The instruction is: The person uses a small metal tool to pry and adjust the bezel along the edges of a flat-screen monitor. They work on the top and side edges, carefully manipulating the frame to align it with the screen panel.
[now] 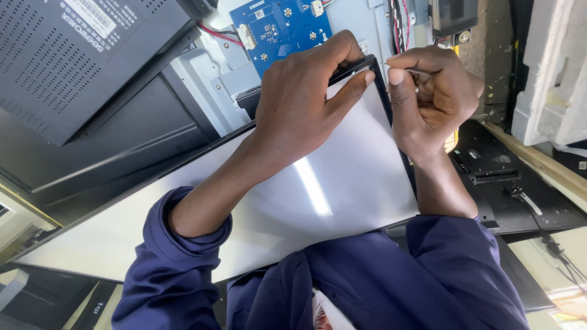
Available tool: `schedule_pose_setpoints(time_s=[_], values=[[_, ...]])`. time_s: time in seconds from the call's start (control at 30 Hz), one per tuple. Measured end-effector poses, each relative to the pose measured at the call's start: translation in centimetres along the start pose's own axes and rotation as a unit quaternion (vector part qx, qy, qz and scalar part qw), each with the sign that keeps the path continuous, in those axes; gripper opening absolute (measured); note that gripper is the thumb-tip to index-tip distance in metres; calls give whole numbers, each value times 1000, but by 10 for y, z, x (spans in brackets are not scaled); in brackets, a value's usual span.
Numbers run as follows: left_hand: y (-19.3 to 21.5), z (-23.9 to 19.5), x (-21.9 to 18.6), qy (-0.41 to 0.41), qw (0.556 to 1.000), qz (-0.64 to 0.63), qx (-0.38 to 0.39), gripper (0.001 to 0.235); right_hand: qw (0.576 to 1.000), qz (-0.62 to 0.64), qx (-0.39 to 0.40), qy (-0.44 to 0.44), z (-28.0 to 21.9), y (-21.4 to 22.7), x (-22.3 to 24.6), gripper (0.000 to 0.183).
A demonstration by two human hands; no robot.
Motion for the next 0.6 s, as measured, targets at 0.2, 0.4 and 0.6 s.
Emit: schedule_pose_setpoints(time_s=[0.2, 0.4, 0.6], values=[[1, 0, -1, -8, 1000, -6, 2, 18, 994, 95, 6, -46, 8, -4, 6, 20], [-6, 0, 11, -67, 997, 13, -27, 10, 991, 81, 6, -107, -9, 3, 15, 21], [-13, 7, 27, -99, 994, 34, -24, 21, 991, 106, 2, -87, -37, 15, -2, 16]])
Point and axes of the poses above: each hand's wrist, its own z-axis towards the middle knuckle, its own y-axis out of the back of the hand, x = y × z, the point moved 1 cm from there along z, towards the middle knuckle, and after that the axes turned 9 degrees about z, right-handed, at the moved point
